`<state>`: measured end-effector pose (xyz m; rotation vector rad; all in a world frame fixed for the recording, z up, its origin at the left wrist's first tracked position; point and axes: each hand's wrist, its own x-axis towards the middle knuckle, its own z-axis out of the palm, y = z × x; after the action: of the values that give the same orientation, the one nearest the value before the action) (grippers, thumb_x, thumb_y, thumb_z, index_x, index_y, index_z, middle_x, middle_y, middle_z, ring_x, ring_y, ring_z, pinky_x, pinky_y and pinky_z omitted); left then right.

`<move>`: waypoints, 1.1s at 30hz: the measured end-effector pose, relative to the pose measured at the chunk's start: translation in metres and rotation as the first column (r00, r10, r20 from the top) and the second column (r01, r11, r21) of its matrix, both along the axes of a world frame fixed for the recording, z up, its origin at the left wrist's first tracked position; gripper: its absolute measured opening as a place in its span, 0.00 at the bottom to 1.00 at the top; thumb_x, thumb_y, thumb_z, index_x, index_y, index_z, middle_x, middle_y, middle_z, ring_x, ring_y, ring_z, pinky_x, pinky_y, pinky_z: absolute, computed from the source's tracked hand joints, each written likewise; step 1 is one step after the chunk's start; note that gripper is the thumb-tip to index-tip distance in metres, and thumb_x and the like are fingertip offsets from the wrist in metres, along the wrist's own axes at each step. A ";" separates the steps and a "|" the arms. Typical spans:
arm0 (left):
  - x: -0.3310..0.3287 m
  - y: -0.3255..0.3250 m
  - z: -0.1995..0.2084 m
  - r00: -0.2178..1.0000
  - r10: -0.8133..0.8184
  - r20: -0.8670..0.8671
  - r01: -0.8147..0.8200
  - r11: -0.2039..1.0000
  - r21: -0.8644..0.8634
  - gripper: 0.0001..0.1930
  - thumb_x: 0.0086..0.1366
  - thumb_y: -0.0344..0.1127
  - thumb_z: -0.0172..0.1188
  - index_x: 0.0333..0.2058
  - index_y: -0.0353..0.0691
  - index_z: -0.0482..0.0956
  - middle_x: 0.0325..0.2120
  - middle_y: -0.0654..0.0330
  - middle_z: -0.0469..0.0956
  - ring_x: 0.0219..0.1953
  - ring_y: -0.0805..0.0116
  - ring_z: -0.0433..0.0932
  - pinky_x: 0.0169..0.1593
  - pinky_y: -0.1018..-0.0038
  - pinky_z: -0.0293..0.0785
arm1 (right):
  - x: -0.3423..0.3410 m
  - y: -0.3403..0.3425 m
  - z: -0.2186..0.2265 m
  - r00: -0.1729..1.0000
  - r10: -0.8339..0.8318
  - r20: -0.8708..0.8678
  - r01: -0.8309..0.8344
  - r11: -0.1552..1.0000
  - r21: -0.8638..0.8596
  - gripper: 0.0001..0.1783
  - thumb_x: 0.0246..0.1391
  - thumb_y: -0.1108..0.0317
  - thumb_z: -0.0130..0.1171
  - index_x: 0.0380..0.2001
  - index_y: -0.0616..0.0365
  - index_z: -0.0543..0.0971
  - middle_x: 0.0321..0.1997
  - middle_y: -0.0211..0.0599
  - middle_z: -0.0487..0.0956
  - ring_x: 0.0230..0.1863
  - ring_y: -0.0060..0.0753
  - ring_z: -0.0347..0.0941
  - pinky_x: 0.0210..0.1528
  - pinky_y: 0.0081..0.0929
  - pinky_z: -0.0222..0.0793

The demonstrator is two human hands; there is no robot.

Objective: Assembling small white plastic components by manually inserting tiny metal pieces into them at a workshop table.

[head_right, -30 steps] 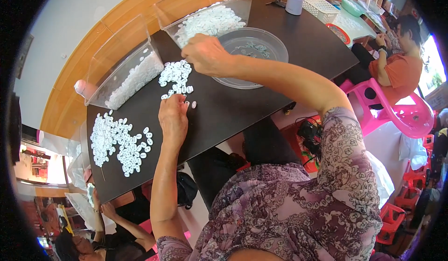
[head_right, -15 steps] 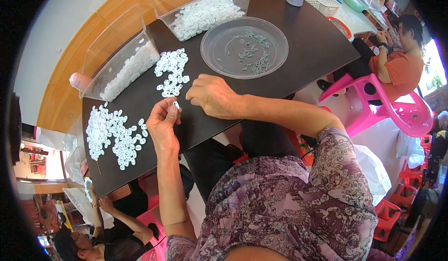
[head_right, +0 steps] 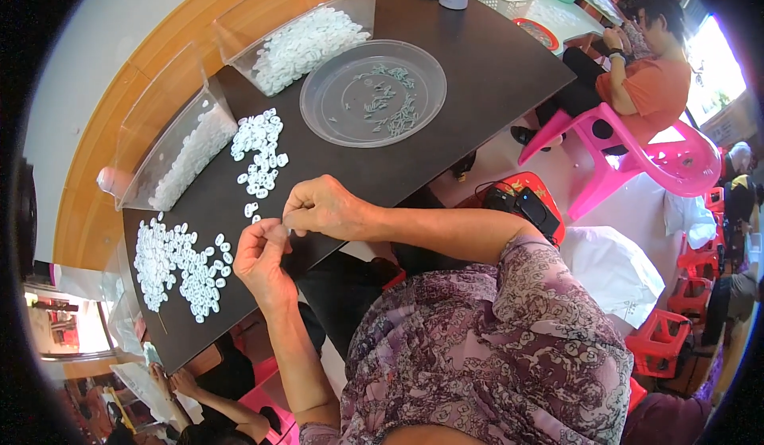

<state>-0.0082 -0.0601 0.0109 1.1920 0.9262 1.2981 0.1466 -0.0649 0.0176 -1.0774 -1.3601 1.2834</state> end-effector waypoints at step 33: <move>0.023 -0.023 -0.028 0.981 0.105 0.165 -0.101 0.994 -0.034 0.10 0.58 0.25 0.58 0.39 0.29 0.73 0.24 0.58 0.76 0.24 0.77 0.71 0.29 0.83 0.67 | 0.118 0.111 -0.020 0.524 -0.477 0.706 0.057 0.846 0.529 0.04 0.35 0.73 0.54 0.19 0.57 0.77 0.22 0.47 0.76 0.27 0.54 0.73 0.29 0.46 0.66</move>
<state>0.0145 -0.0828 -0.0171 1.0097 0.8884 1.4416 0.2651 0.0459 -0.0023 -1.5565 -1.9290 0.0983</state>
